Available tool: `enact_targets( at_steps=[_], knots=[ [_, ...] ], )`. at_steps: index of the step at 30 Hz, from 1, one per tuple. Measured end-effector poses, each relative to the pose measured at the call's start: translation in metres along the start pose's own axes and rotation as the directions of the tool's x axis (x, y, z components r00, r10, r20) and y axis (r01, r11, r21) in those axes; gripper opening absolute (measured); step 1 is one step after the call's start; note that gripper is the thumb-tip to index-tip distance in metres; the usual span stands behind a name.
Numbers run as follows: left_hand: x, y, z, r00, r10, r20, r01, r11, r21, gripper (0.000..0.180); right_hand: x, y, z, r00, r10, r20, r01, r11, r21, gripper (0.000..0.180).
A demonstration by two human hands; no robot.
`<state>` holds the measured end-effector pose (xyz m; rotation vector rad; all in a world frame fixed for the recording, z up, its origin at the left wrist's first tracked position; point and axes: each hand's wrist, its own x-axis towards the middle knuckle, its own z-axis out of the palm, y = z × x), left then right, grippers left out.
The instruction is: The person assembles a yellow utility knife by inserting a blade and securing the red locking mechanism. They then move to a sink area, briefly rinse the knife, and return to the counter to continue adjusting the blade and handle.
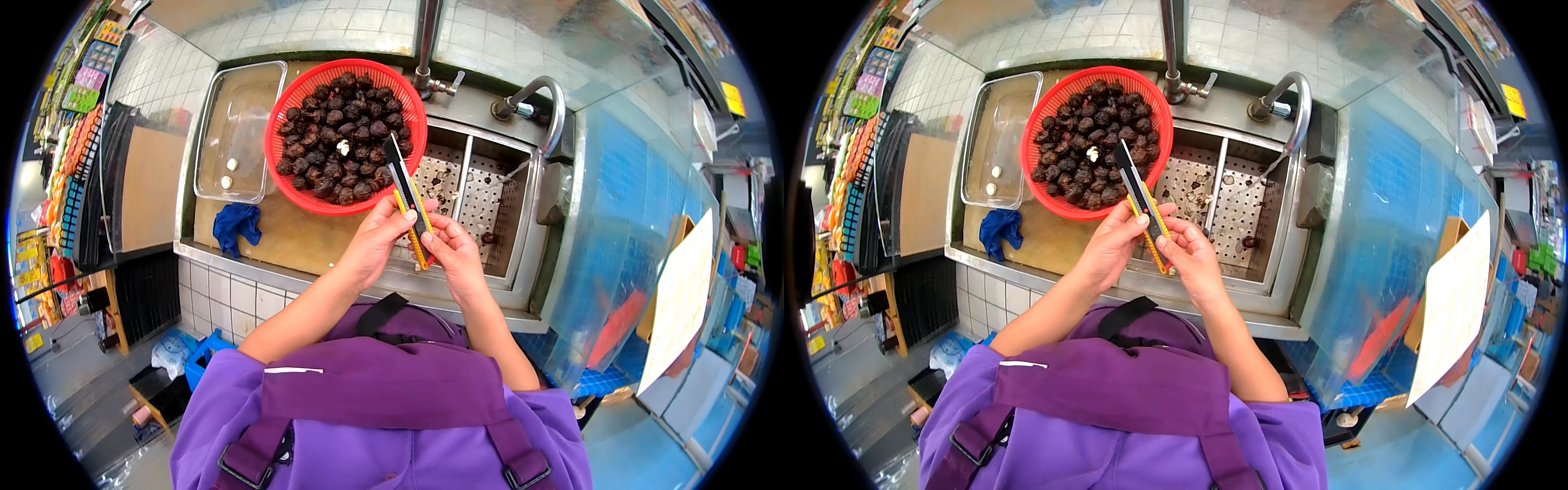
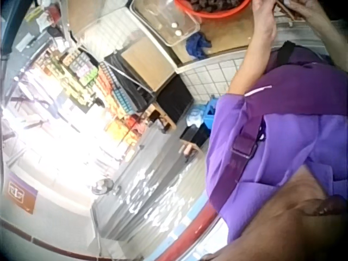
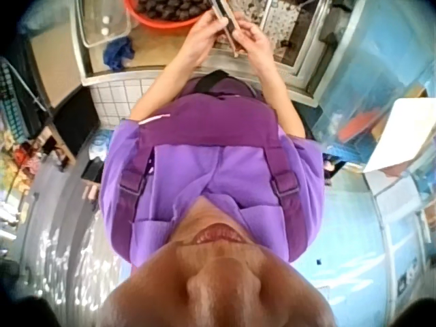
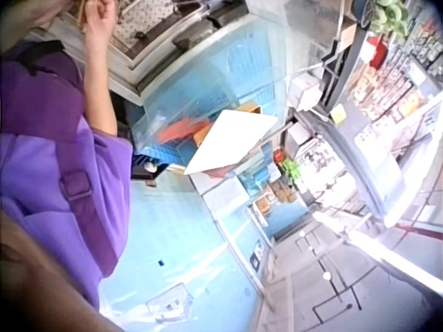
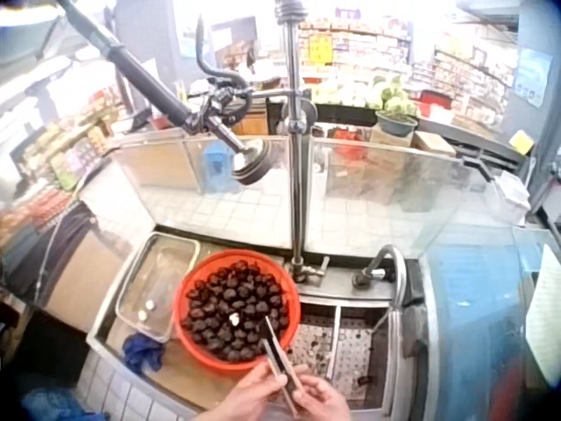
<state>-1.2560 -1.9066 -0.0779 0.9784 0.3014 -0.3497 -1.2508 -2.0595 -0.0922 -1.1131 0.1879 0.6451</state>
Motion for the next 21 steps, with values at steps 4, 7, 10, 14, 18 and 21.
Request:
enact_targets(
  at_steps=[4, 7, 10, 14, 18, 21],
  knots=[
    [-0.015, 0.012, -0.016, 0.997, -0.032, 0.076, 0.042, 0.99, -0.133, 0.037, -0.021, 0.005, 0.029, 0.999, 0.017, -0.05, -0.015, 0.998, 0.054, 0.032],
    [-0.024, 0.015, -0.027, 0.984, -0.028, 0.178, 0.051, 0.991, -0.122, 0.039, -0.036, 0.017, 0.047, 0.996, -0.006, -0.088, 0.012, 0.997, 0.073, 0.031],
    [-0.035, 0.018, -0.035, 0.974, -0.018, 0.226, 0.032, 0.998, -0.061, 0.039, -0.043, 0.024, 0.068, 0.992, -0.016, -0.129, 0.028, 0.995, 0.091, 0.025],
    [-0.05, 0.016, -0.045, 0.972, -0.029, 0.234, 0.04, 0.998, -0.043, 0.035, -0.047, 0.037, 0.084, 0.985, 0.006, -0.174, 0.007, 0.998, 0.069, 0.023],
    [-0.056, 0.018, -0.049, 0.989, 0.001, 0.149, 0.007, 0.999, -0.052, 0.026, -0.044, 0.04, 0.099, 0.974, -0.106, -0.202, 0.106, 0.994, -0.011, 0.029],
    [-0.051, 0.021, -0.046, 0.993, -0.001, 0.116, -0.009, 0.996, 0.086, 0.022, -0.036, 0.05, 0.095, 0.967, -0.192, -0.169, 0.171, 0.977, -0.129, 0.035]
  ],
)
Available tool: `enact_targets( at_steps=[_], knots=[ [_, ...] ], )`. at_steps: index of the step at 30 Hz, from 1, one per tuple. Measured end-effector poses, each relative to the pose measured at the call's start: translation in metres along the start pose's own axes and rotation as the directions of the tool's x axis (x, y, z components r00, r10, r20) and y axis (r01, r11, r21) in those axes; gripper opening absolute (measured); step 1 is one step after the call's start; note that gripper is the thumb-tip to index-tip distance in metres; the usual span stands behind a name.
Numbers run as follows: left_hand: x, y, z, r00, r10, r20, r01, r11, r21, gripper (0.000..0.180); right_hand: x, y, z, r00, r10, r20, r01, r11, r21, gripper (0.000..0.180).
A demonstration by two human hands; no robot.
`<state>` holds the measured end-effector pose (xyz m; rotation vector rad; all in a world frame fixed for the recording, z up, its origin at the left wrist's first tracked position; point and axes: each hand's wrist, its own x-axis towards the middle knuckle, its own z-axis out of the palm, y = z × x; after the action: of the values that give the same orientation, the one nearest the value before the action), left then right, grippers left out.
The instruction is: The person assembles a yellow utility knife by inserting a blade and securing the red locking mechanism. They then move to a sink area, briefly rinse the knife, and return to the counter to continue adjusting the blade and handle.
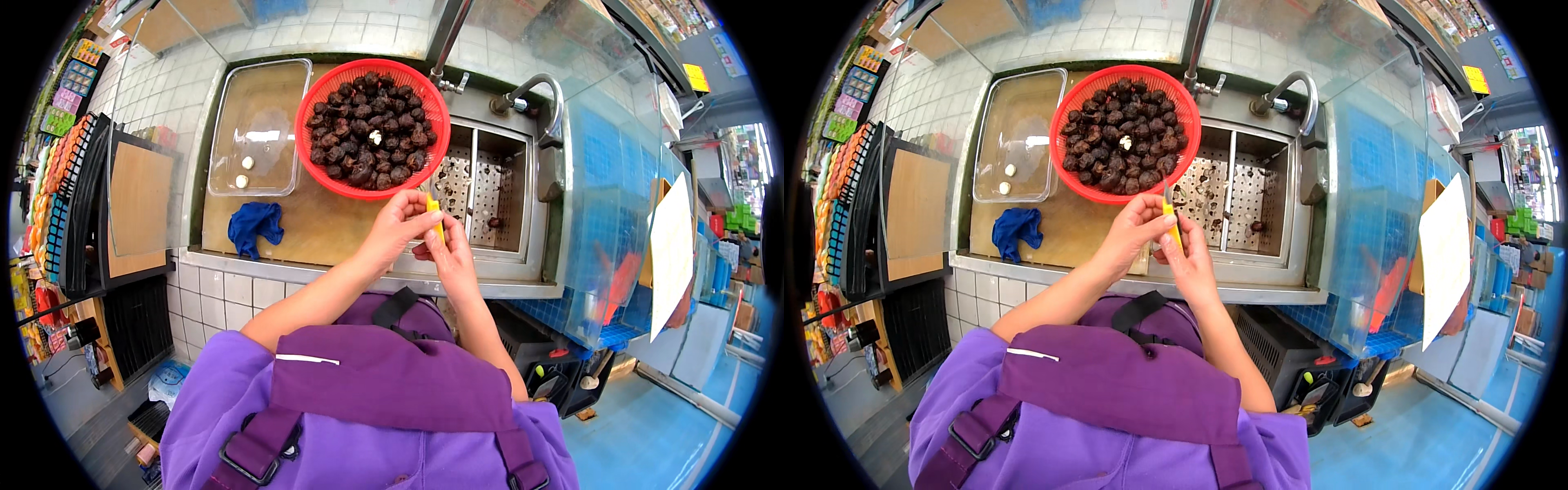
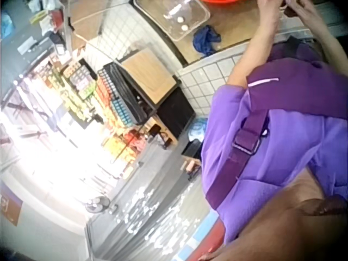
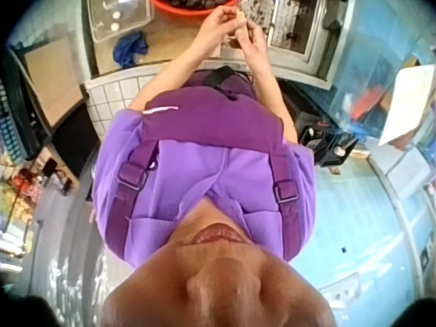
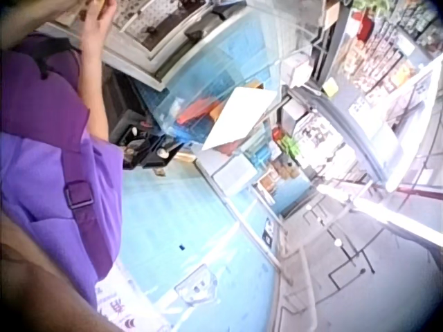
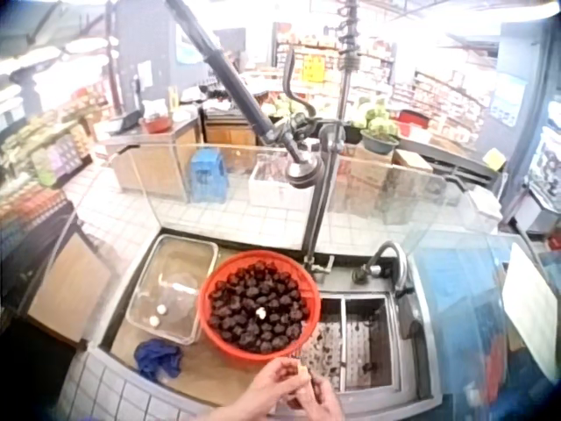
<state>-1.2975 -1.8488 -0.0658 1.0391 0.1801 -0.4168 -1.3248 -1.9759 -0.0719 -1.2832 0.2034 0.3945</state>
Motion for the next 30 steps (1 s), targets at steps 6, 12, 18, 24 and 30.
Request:
enact_targets(
  at_steps=[6, 12, 18, 24, 30],
  knots=[
    [0.015, 0.011, -0.01, 0.999, -0.048, -0.026, 0.048, 0.998, 0.034, 0.023, 0.006, -0.018, -0.016, 0.926, 0.19, 0.327, -0.309, 0.879, 0.364, 0.041],
    [0.025, 0.005, -0.007, 0.996, -0.064, -0.069, 0.074, 0.987, 0.14, 0.021, 0.01, -0.026, -0.013, 0.925, 0.283, 0.253, -0.347, 0.9, 0.263, 0.037],
    [0.033, 0.004, -0.005, 0.999, -0.019, -0.043, 0.03, 0.964, 0.264, 0.024, 0.024, -0.017, -0.035, 0.941, 0.221, 0.255, -0.292, 0.912, 0.287, 0.03],
    [0.039, 0.02, -0.06, 0.966, 0.239, -0.094, -0.15, 0.821, 0.551, 0.018, 0.039, -0.026, -0.048, 0.928, 0.247, 0.279, -0.348, 0.841, 0.414, 0.029],
    [0.062, 0.054, -0.102, 0.847, 0.513, 0.142, -0.225, 0.104, 0.969, 0.023, 0.053, -0.02, -0.06, 0.905, 0.252, 0.343, -0.409, 0.735, 0.541, 0.03]
  ],
)
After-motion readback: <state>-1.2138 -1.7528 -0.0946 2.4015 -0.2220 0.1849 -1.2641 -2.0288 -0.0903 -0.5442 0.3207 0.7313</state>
